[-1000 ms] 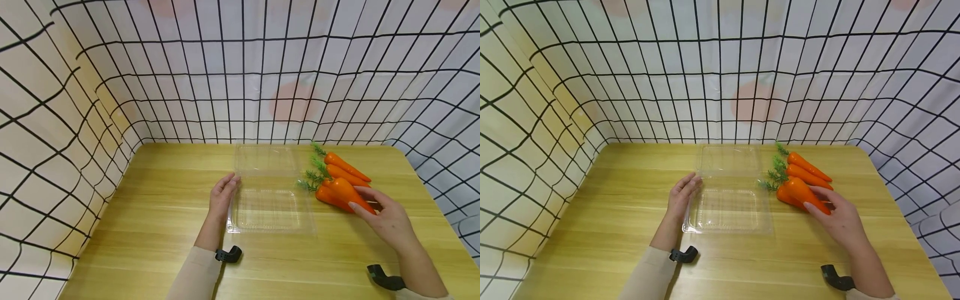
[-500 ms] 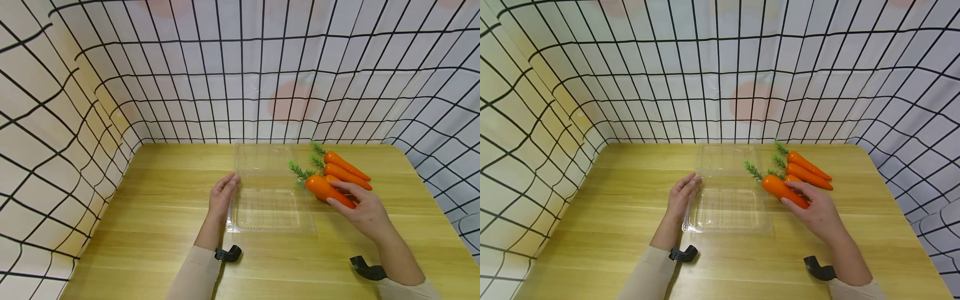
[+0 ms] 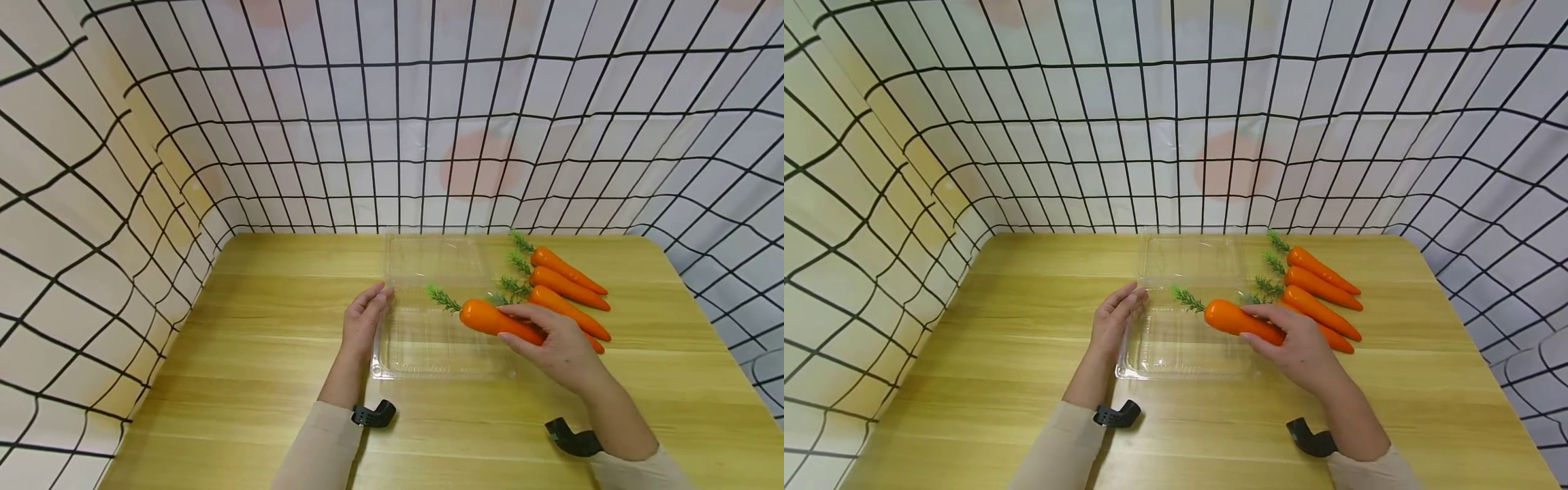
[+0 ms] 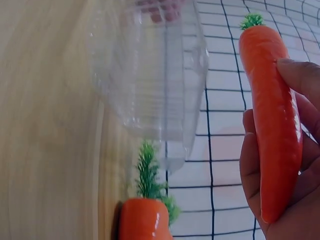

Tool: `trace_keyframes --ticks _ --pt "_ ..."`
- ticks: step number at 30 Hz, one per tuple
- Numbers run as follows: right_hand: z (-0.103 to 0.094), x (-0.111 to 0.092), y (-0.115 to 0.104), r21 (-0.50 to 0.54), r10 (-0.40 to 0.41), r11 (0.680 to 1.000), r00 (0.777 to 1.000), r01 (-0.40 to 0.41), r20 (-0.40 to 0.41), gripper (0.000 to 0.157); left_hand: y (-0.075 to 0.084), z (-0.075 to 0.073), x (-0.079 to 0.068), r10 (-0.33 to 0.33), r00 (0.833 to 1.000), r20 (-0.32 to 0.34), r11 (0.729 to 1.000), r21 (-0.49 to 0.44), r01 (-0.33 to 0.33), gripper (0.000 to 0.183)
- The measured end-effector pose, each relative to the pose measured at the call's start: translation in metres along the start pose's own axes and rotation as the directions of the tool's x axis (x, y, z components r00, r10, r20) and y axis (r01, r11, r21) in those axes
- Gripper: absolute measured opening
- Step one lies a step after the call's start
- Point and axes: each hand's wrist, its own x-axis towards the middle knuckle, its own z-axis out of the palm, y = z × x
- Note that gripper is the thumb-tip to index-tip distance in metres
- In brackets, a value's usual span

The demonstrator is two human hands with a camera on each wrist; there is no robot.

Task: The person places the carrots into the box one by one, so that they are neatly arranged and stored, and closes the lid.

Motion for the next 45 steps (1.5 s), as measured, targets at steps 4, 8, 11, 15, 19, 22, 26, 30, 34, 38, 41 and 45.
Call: trace_keyframes --ticks 4,8,11,15,19,22,26,30,34,38,41,45 --pt "0.008 0.003 -0.003 0.0 -0.01 1.0 0.999 0.01 0.041 0.039 0.0 0.0 0.0 -0.002 1.0 0.005 1.0 0.003 0.002 0.044" --pt "0.016 0.005 -0.002 0.007 -0.039 0.999 0.998 0.039 0.039 0.038 0.0 0.0 0.0 -0.006 1.0 -0.001 1.0 0.005 0.006 0.043" --pt "0.02 0.005 -0.004 0.023 -0.058 0.998 0.997 0.057 0.047 0.038 0.0 0.0 0.0 -0.007 1.0 -0.002 1.0 0.012 0.007 0.043" --pt "0.025 0.007 -0.006 0.034 -0.076 0.997 0.995 0.074 0.063 0.037 0.001 0.0 0.001 0.002 1.0 0.001 1.0 0.024 -0.002 0.043" --pt "0.03 0.009 -0.009 0.045 -0.087 0.995 0.993 0.084 0.081 0.037 0.001 0.0 0.0 0.009 1.0 0.004 1.0 0.028 -0.009 0.043" --pt "0.034 0.01 -0.011 0.049 -0.09 0.995 0.991 0.085 0.103 0.038 0.001 0.0 0.0 0.008 1.0 -0.002 0.999 0.035 -0.008 0.042" --pt "0.038 0.012 -0.015 0.046 -0.086 0.996 0.988 0.08 0.128 0.039 0.001 0.0 0.0 0.003 1.0 -0.019 0.998 0.056 -0.002 0.041" --pt "0.042 0.012 -0.018 0.051 -0.087 0.996 0.982 0.079 0.169 0.038 -0.001 0.0 0.001 0.016 1.0 -0.026 0.995 0.098 -0.013 0.041" --pt "0.046 0.013 -0.02 0.039 -0.112 0.994 0.975 0.106 0.19 0.039 0.0 0.0 0.001 0.031 0.999 -0.01 0.995 0.1 -0.03 0.041" --pt "0.05 0.014 -0.021 0.039 -0.144 0.99 0.969 0.139 0.201 0.04 0.001 0.0 0.0 0.036 0.999 -0.005 0.996 0.081 -0.036 0.041" --pt "0.052 0.015 -0.022 0.038 -0.155 0.988 0.964 0.15 0.217 0.04 0.002 0.0 0.0 0.032 0.999 -0.01 0.997 0.07 -0.031 0.041" --pt "0.056 0.015 -0.022 0.028 -0.14 0.99 0.957 0.138 0.255 0.039 0.002 0.0 -0.001 0.015 1.0 -0.019 0.998 0.062 -0.014 0.041"
